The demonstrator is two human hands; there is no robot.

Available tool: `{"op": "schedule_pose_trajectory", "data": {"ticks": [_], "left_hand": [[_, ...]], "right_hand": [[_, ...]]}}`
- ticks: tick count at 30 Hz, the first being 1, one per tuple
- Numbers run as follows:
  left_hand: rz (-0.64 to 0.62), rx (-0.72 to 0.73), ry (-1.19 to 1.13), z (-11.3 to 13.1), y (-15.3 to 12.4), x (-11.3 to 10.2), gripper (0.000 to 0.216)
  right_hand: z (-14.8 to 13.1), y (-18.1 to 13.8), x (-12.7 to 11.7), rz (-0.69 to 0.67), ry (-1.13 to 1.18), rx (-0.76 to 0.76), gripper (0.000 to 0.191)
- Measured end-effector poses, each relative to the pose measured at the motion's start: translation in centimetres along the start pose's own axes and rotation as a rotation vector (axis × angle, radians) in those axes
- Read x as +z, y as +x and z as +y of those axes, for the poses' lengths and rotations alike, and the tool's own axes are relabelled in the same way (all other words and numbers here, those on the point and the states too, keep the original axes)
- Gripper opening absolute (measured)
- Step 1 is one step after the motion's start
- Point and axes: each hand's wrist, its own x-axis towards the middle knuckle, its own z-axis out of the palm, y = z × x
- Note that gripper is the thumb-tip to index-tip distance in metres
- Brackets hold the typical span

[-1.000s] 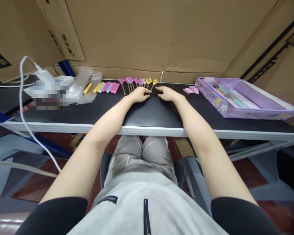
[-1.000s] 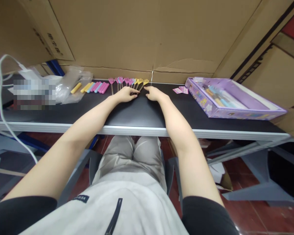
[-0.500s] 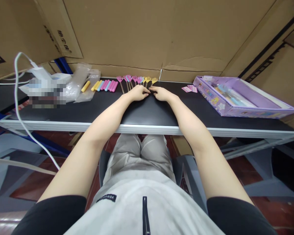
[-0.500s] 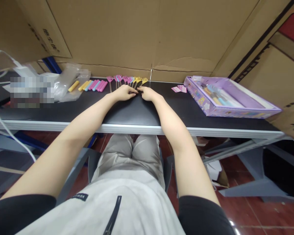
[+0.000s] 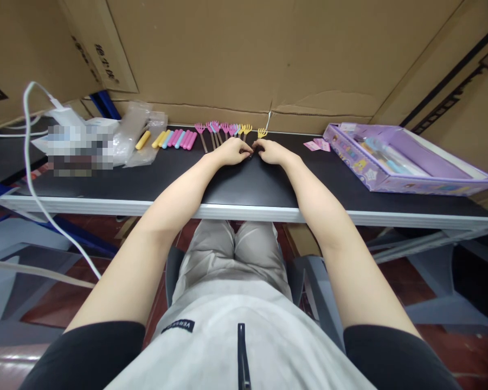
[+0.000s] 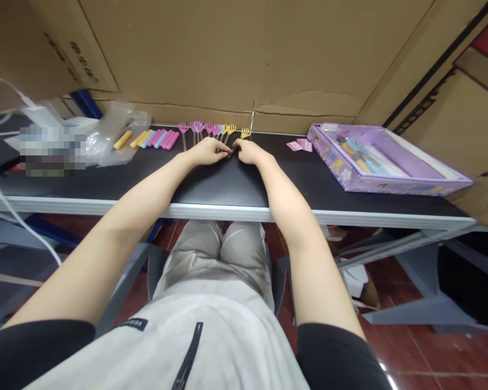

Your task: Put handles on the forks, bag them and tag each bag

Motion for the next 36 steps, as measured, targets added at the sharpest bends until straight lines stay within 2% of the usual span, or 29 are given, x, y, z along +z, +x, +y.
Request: {"op": "schedule_pose_trajectory", "data": {"ticks": [5, 10, 14, 19, 22, 31, 36], "left_hand": [[-0.004, -0.003, 0.03, 0.0, 0.0, -0.1, 0.036], [0.006, -0.004, 0.016, 0.5, -0.1, -0.1, 0.037], [0.006, -0.005, -0.002, 0.9, -0.2, -0.2, 0.037], [0.001, -0.012, -0.015, 1.2, -0.4, -0.3, 0.037], [0.006, -0.017, -0.017, 1.4, -0.5, -0.4, 0.037], [0.013, 0.006, 0.013, 1.8, -0.7, -0.7, 0.038], [0.084, -0.03, 0.056, 0.9, -0.7, -1.3, 0.042]], "right_hand": [[0.0, 0.1, 0.0, 0.003, -0.022, 0.027, 0.055], [0.9, 0.9, 0.4, 0.016, -0.032, 0.004, 0.061], [1.2, 1.0, 0.4, 0.0, -0.082, -0.026, 0.048], [0.4, 0.4, 0.1, 0.005, -0.106, 0.086, 0.04], [0.2, 0.2, 0.0, -0.019, -0.062, 0.124, 0.042], [0.3, -0.2, -0.5, -0.078, -0.056, 0.078, 0.052], [0.0, -0.6, -0.7, -0.079, -0.059, 0.063, 0.052]]}}
